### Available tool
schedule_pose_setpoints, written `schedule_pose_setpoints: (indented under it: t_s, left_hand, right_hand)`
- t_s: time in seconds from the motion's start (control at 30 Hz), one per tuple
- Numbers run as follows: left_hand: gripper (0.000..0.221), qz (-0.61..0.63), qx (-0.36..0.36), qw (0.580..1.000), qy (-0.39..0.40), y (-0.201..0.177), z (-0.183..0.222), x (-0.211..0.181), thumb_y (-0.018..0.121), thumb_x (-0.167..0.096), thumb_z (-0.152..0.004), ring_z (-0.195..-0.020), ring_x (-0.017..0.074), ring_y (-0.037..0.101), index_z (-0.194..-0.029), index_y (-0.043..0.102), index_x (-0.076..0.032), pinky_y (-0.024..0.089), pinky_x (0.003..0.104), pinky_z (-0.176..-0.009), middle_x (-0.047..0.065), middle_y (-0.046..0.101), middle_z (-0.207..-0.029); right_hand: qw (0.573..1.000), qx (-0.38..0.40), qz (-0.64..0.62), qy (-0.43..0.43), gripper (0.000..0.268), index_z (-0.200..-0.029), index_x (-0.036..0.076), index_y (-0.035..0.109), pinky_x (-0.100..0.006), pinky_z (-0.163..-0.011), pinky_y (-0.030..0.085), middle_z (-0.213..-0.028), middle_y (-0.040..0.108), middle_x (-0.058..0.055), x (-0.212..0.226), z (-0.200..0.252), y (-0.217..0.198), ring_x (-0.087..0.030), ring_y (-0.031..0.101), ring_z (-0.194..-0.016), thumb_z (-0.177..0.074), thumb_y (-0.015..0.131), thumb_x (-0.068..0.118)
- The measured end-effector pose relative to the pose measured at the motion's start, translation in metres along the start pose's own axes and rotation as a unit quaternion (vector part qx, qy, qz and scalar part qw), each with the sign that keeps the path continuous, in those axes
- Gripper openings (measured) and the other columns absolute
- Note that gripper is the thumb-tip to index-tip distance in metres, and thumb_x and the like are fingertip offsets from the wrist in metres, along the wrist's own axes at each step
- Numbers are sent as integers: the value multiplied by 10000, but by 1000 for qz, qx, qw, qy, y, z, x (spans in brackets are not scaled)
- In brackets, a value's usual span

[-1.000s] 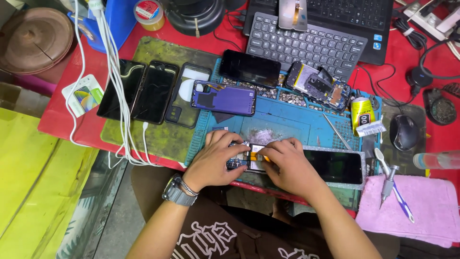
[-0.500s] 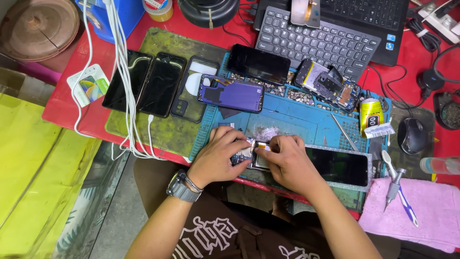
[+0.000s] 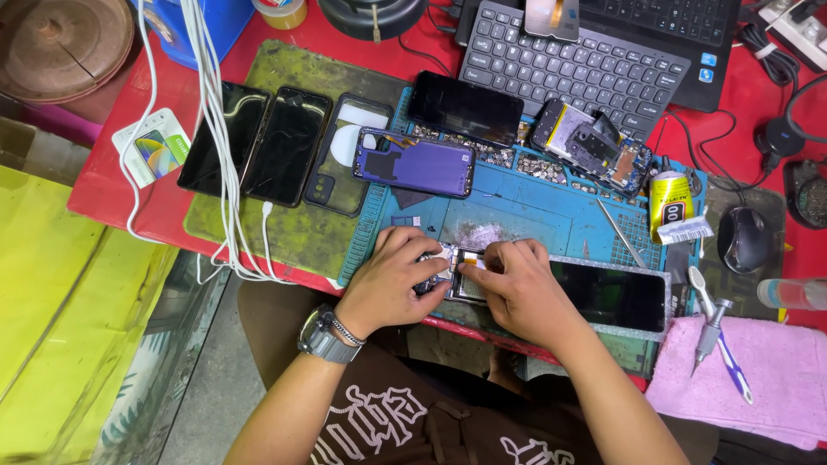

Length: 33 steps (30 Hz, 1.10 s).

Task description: Removing a battery from a smartphone using a prying tool and hands at a repair bench.

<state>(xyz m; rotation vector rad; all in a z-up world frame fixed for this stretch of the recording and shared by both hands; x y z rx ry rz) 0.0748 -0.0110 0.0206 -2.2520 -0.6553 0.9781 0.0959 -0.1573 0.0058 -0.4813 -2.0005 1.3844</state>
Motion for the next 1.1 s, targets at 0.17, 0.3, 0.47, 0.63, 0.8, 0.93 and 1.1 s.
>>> schedule_pose_setpoints:
  t_s: [0.17, 0.3, 0.47, 0.63, 0.8, 0.93, 1.1]
  left_hand:
    - [134, -32, -4, 999, 31, -2, -1, -10, 722, -271, -856, -1055, 305, 594, -949, 740, -174, 446, 485, -940, 61, 647, -1045]
    - [124, -62, -6, 997, 46, -2, 0, -15, 682, -270, -880, -1065, 307, 592, -947, 740, -183, 443, 490, -947, 74, 637, -1056]
    - [137, -91, -9, 994, 63, 1, 1, -20, 652, -259, -891, -1049, 306, 598, -971, 730, -180, 451, 494, -935, 79, 631, -1049]
    - [138, -115, -17, 989, 93, 1, -1, -27, 612, -231, -899, -1012, 325, 603, -979, 701, -161, 464, 503, -902, 98, 619, -1021]
    - [148, -141, 1, 984, 110, 8, 2, -29, 558, -237, -925, -1030, 321, 588, -969, 675, -158, 425, 531, -901, 81, 615, -995]
    - [167, -165, 13, 979, 118, 5, 2, -34, 521, -221, -950, -1034, 309, 578, -977, 670, -152, 406, 526, -896, 67, 609, -978]
    - [290, -219, 35, 970, 103, 10, 10, -33, 416, -281, -1023, -1109, 316, 543, -1133, 656, -161, 370, 511, -930, 80, 597, -1066]
  right_hand:
    - [1000, -1, 2, 3, 277, -1112, 302, 745, -471, -989, 405, -1033, 552, -6, 1, -2, -1, -231, 589, -921, -925, 590, 168]
    - [1000, 1, 6, 2, 266, -1112, 306, 743, -471, -988, 400, -1019, 548, -2, 3, -3, -2, -228, 585, -900, -949, 574, 181]
    - [1000, -2, 18, 5, 246, -1095, 293, 743, -480, -990, 396, -1025, 549, -11, 6, -2, -4, -235, 591, -913, -956, 572, 182]
    - [1000, -6, 25, -1, 242, -1085, 275, 744, -497, -985, 398, -1032, 555, -25, 9, -3, -7, -243, 595, -905, -942, 578, 172]
    - [999, -17, 33, -9, 241, -1137, 255, 717, -508, -994, 390, -1077, 574, -39, 18, -8, -13, -236, 590, -914, -954, 574, 190]
    - [999, -17, 32, -20, 230, -1125, 229, 717, -512, -990, 386, -1072, 581, -43, 21, -11, -14, -237, 588, -927, -956, 569, 182]
    - [998, 10, 58, -22, 280, -1173, 242, 704, -510, -982, 388, -1054, 568, -26, 20, -15, -9, -234, 566, -918, -950, 546, 181]
Point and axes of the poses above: each hand's wrist, its own z-axis away from the middle knuckle, its own y-axis out of the palm, x = y × z, the point moved 10 cm from there along -z, towards the middle knuckle
